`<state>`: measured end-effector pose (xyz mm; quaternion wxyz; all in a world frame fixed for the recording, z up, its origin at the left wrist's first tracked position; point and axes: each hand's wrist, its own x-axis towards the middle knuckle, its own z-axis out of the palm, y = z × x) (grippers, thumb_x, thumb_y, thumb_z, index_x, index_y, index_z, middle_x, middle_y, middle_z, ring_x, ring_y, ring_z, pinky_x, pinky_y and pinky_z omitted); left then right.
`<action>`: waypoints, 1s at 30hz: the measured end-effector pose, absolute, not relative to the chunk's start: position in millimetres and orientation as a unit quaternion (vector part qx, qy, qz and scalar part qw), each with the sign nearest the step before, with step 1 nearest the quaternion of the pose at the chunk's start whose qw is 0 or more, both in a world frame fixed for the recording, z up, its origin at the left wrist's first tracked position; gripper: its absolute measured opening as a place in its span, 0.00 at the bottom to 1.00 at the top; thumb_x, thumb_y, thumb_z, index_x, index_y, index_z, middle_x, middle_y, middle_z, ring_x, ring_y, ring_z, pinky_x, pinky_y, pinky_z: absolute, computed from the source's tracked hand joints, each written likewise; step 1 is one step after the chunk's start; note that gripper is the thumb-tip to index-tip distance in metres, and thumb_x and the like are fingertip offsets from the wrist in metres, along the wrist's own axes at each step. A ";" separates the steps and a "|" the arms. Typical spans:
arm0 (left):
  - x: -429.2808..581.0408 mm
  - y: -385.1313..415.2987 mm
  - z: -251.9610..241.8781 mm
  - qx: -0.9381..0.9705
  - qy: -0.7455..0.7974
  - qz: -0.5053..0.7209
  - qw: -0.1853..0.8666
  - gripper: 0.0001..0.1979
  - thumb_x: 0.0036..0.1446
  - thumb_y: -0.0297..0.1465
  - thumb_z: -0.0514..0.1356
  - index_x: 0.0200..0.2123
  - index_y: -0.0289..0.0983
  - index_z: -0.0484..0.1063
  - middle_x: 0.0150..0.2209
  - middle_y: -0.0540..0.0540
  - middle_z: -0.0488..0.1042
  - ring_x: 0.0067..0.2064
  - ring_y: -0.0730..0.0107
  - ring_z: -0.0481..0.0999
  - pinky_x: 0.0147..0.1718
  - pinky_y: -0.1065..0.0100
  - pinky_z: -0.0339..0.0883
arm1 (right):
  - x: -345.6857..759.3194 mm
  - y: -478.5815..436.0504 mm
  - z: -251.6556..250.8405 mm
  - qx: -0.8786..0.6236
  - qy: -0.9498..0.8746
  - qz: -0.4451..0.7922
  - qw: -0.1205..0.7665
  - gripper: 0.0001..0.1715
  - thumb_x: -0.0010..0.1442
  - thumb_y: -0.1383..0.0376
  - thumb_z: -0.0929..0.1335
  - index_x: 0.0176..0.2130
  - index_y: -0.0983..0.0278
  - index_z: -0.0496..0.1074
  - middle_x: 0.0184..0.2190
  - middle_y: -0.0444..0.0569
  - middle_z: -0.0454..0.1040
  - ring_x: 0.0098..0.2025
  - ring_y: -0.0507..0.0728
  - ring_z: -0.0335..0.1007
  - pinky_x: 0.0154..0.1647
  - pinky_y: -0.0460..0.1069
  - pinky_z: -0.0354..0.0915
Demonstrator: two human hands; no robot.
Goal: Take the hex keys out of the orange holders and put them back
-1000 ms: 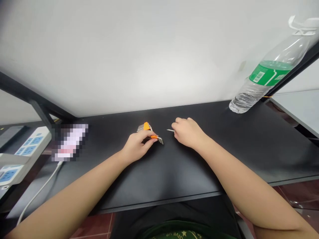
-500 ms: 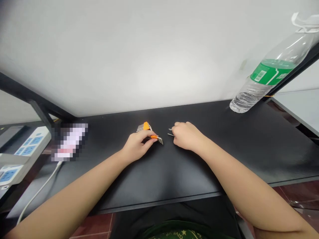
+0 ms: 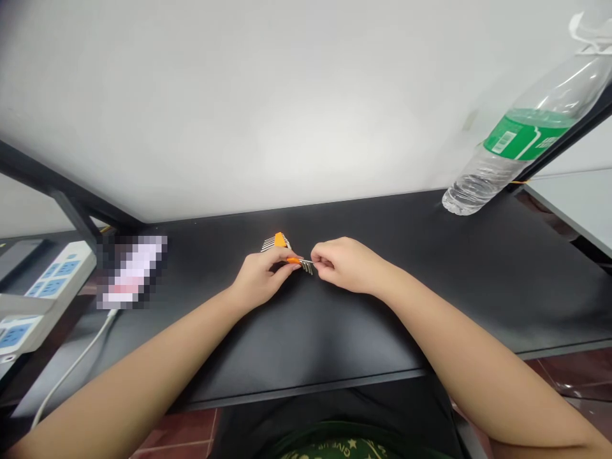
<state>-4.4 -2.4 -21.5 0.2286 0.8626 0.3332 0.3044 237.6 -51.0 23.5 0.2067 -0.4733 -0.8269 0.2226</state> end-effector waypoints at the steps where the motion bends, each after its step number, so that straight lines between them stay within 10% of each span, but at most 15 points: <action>1: -4.3 -2.4 -21.4 0.863 0.333 0.303 0.228 0.03 0.65 0.32 0.63 0.41 0.42 0.77 0.39 0.52 0.83 0.37 0.71 0.82 0.37 0.71 0.74 | 238.5 -51.0 24.1 -0.471 -0.827 0.224 0.209 0.07 0.63 0.70 0.65 0.32 0.61 0.70 0.26 0.41 0.69 0.27 0.51 0.62 0.31 0.46 0.56; 13: -4.5 -1.8 -19.3 0.875 0.317 0.294 0.216 0.04 0.66 0.32 0.62 0.43 0.42 0.77 0.39 0.52 0.83 0.37 0.72 0.82 0.39 0.70 0.75 | 241.1 -51.8 30.4 -0.473 -0.816 0.244 0.226 0.11 0.67 0.66 0.65 0.33 0.62 0.75 0.29 0.44 0.74 0.30 0.51 0.66 0.33 0.47 0.60; 22: 1.4 -8.6 -13.6 0.908 0.237 0.294 0.184 0.06 0.67 0.29 0.59 0.41 0.41 0.77 0.34 0.49 0.81 0.35 0.70 0.80 0.40 0.68 0.74 | 221.8 -51.7 12.7 -0.508 -0.634 0.508 0.286 0.13 0.61 0.56 0.72 0.35 0.60 0.67 0.25 0.39 0.73 0.20 0.50 0.65 0.20 0.45 0.59; 30: 0.4 -8.8 -16.2 0.888 0.267 0.304 0.216 0.04 0.62 0.25 0.61 0.38 0.40 0.74 0.33 0.51 0.80 0.34 0.71 0.79 0.35 0.71 0.73 | 204.1 -54.8 0.1 -0.441 -0.849 0.171 0.235 0.16 0.72 0.58 0.64 0.33 0.61 0.66 0.30 0.45 0.76 0.31 0.53 0.70 0.33 0.48 0.58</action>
